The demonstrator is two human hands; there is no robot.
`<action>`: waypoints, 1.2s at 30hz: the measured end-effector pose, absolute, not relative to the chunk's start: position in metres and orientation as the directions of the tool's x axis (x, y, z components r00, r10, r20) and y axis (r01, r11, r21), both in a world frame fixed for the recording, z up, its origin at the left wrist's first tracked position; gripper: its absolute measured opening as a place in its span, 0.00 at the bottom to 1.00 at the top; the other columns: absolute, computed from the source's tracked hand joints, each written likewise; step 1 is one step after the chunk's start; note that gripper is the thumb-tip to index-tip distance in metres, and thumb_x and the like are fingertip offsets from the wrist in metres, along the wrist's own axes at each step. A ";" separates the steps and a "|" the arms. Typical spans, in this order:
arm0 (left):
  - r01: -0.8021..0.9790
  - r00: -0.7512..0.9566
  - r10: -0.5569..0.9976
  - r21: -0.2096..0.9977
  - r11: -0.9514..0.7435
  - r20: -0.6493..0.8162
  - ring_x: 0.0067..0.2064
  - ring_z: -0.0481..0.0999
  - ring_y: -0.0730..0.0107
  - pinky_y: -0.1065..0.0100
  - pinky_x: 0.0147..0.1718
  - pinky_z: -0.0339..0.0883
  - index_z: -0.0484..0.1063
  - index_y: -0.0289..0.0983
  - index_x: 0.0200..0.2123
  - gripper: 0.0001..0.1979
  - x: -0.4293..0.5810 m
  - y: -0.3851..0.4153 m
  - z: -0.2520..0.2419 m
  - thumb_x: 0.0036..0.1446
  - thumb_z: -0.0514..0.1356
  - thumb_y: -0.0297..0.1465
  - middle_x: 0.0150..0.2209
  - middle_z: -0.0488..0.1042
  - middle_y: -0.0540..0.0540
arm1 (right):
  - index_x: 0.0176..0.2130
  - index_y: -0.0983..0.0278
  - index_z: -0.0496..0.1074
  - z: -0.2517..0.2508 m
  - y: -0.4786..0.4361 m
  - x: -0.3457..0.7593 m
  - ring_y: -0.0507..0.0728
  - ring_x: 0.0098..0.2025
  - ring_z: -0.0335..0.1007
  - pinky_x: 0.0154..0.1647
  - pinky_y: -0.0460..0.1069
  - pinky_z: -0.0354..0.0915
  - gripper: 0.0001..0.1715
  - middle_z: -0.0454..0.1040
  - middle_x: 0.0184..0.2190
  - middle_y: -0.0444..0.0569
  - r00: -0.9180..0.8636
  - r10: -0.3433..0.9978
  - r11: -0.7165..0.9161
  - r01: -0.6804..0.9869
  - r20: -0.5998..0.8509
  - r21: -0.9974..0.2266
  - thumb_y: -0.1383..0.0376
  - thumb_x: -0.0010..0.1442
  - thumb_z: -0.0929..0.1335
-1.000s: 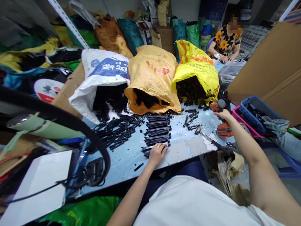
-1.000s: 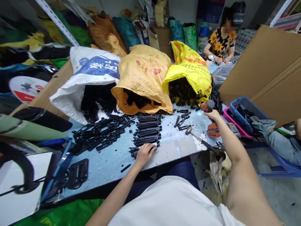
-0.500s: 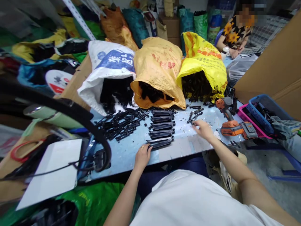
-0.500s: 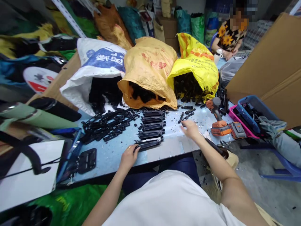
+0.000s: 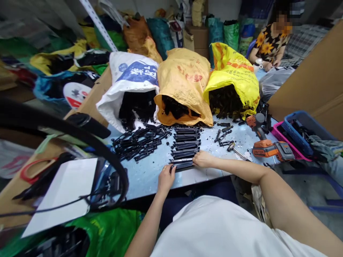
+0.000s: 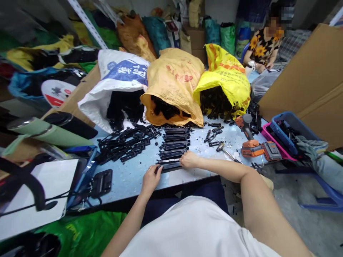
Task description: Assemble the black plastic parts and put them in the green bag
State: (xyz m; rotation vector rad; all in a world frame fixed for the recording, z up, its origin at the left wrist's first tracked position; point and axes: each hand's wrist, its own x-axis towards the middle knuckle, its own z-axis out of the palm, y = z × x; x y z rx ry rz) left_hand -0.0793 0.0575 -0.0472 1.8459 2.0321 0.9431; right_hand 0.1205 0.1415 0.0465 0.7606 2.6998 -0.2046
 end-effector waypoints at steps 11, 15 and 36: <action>0.860 -0.149 0.890 0.500 -0.098 0.431 0.25 0.72 0.68 0.69 0.25 0.64 0.70 0.35 0.31 0.14 -0.066 0.022 -0.033 0.59 0.50 0.37 0.26 0.72 0.45 | 0.38 0.70 0.73 0.045 0.110 0.116 0.57 0.40 0.72 0.36 0.47 0.61 0.19 0.76 0.38 0.57 -0.527 0.770 0.511 0.847 -0.359 -0.147 0.63 0.63 0.57; 0.897 -0.118 0.830 0.417 -0.147 0.545 0.27 0.73 0.68 0.70 0.27 0.64 0.70 0.35 0.32 0.12 -0.046 0.014 -0.013 0.59 0.52 0.35 0.26 0.73 0.44 | 0.41 0.69 0.72 0.053 0.115 0.117 0.58 0.41 0.72 0.34 0.47 0.61 0.25 0.75 0.39 0.58 -0.440 0.828 0.439 0.894 -0.347 -0.086 0.61 0.65 0.52; 0.473 -0.330 0.932 0.880 0.026 0.149 0.42 0.73 0.62 0.60 0.43 0.67 0.69 0.36 0.41 0.11 -0.025 0.095 0.018 0.55 0.56 0.34 0.40 0.73 0.41 | 0.47 0.67 0.65 0.086 0.242 0.083 0.59 0.50 0.64 0.45 0.49 0.60 0.16 0.69 0.46 0.58 -0.510 0.851 0.513 0.858 -0.130 -0.008 0.65 0.61 0.59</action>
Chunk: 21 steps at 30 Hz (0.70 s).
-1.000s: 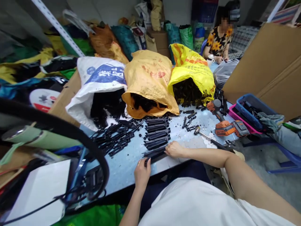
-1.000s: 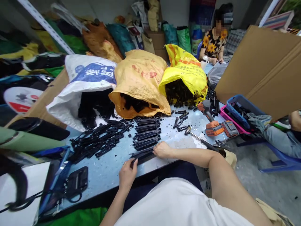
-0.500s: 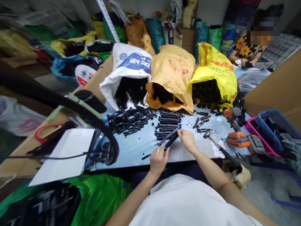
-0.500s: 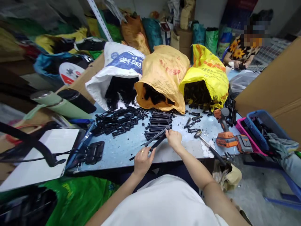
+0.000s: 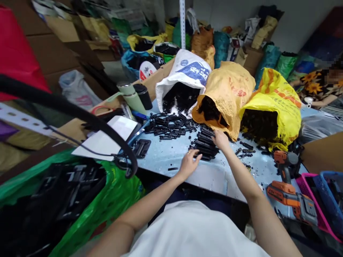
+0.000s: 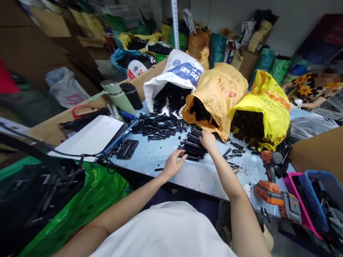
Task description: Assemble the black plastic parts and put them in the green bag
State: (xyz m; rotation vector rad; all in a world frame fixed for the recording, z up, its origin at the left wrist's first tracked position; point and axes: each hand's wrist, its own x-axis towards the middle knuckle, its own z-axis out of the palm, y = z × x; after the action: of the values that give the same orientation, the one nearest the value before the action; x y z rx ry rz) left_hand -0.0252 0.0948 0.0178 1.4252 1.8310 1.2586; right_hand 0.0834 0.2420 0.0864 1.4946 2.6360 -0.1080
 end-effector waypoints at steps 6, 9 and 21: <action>-0.378 -0.096 0.785 0.752 0.540 -0.612 0.31 0.73 0.73 0.70 0.33 0.68 0.68 0.35 0.33 0.10 0.009 0.079 0.024 0.49 0.62 0.34 0.31 0.71 0.48 | 0.46 0.72 0.66 0.067 0.293 0.067 0.58 0.46 0.66 0.47 0.48 0.59 0.22 0.71 0.43 0.58 -0.680 0.678 0.684 0.723 -0.278 -0.100 0.77 0.50 0.64; -0.591 -0.082 0.702 0.602 0.537 -0.708 0.29 0.73 0.74 0.70 0.34 0.68 0.66 0.36 0.31 0.14 0.009 0.084 0.023 0.46 0.65 0.36 0.29 0.69 0.50 | 0.48 0.71 0.66 0.069 0.306 0.072 0.57 0.46 0.66 0.46 0.48 0.60 0.22 0.71 0.44 0.56 -0.717 0.639 0.706 0.690 -0.279 -0.159 0.74 0.51 0.64; -0.821 -0.348 0.548 0.529 0.213 -0.761 0.41 0.74 0.64 0.65 0.41 0.68 0.68 0.33 0.43 0.21 0.027 0.145 0.025 0.48 0.64 0.38 0.43 0.73 0.39 | 0.37 0.68 0.70 0.044 0.322 0.072 0.58 0.41 0.67 0.44 0.50 0.61 0.31 0.72 0.37 0.51 -0.693 0.513 0.361 0.709 -0.506 -0.606 0.49 0.40 0.71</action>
State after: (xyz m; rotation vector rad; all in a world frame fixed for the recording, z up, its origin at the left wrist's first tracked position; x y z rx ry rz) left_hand 0.0272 0.1450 0.0253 -0.2964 1.2850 1.4501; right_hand 0.0715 0.3219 0.0440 1.0965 2.3923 -1.2414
